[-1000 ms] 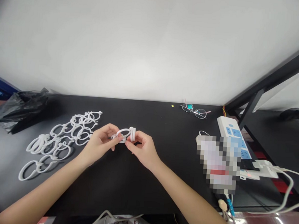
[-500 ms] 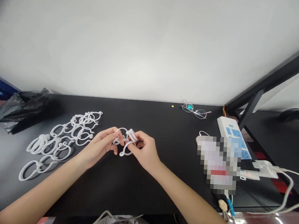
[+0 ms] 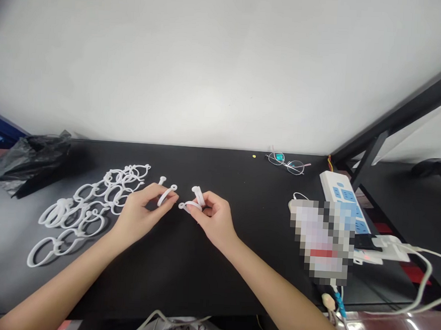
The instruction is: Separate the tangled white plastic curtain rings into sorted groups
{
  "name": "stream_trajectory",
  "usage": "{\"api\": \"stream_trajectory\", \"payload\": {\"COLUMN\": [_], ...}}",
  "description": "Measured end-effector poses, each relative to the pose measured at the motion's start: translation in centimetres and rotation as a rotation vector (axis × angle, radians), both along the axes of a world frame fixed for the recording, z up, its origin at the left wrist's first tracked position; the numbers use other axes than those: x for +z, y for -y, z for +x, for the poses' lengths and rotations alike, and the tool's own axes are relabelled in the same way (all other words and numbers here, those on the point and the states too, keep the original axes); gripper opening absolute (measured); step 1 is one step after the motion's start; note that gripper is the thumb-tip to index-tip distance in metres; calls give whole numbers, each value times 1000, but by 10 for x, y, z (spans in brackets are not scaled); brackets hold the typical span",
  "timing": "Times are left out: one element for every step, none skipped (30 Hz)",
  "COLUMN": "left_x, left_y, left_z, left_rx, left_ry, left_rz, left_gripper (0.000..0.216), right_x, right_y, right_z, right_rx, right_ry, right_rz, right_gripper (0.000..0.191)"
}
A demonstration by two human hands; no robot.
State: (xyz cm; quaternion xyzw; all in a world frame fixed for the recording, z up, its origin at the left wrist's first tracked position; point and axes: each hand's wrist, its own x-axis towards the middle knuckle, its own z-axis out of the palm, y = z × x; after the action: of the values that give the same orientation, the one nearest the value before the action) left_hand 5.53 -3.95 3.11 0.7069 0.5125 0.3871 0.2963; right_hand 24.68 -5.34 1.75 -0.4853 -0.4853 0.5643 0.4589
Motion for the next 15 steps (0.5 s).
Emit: {"api": "stream_trajectory", "payload": {"left_x": [-1, -1, -1, -2, -1, -1, 0, 1, 2, 3, 4, 4, 4, 4, 3], "left_y": [0, -1, -1, -1, -2, -2, -2, -2, -2, -3, -3, -4, -4, -4, -4], "left_z": [-1, -1, -2, -2, -3, -3, -3, -3, -3, -4, -4, -5, -5, -6, -6], "left_rx": [1, 1, 0, -1, -3, -6, -7, -6, -10, -15, -22, -30, -37, -44, -53], "left_ry": [14, 30, 45, 58, 68, 76, 85, 93, 97, 96, 92, 92, 104, 132, 177], "left_rz": [9, 18, 26, 33, 38, 36, 32, 27, 20, 13, 3, -15, -53, -111, -182], "left_gripper": [8, 8, 9, 11, 13, 15, 15, 16, 15, 15, 14, 14, 14, 14, 14], "right_x": [0, 0, 0, 0, 1, 1, 1, 2, 2, 2, 3, 3, 3, 3, 3], "right_y": [0, 0, 0, 0, 0, 0, 0, 0, 0, 0, 0, 0, -1, -1, -1], "right_z": [0, 0, 0, 0, 0, 0, -1, -1, -1, -1, -1, -1, -1, 0, 0], "right_rx": [1, 2, 3, 3, 1, -1, -4, -7, -10, -13, -15, -19, -24, -28, -31], "right_ry": [0, 1, 1, 1, 3, 4, 5, 6, 7, 8, 9, 12, 19, 28, 38], "right_rz": [2, 6, 10, 14, 16, 17, 17, 19, 23, 28, 33, 39, 44, 51, 57], "right_gripper": [29, 29, 29, 28, 28, 28, 29, 29, 29, 29, 29, 30, 30, 30, 29]}}
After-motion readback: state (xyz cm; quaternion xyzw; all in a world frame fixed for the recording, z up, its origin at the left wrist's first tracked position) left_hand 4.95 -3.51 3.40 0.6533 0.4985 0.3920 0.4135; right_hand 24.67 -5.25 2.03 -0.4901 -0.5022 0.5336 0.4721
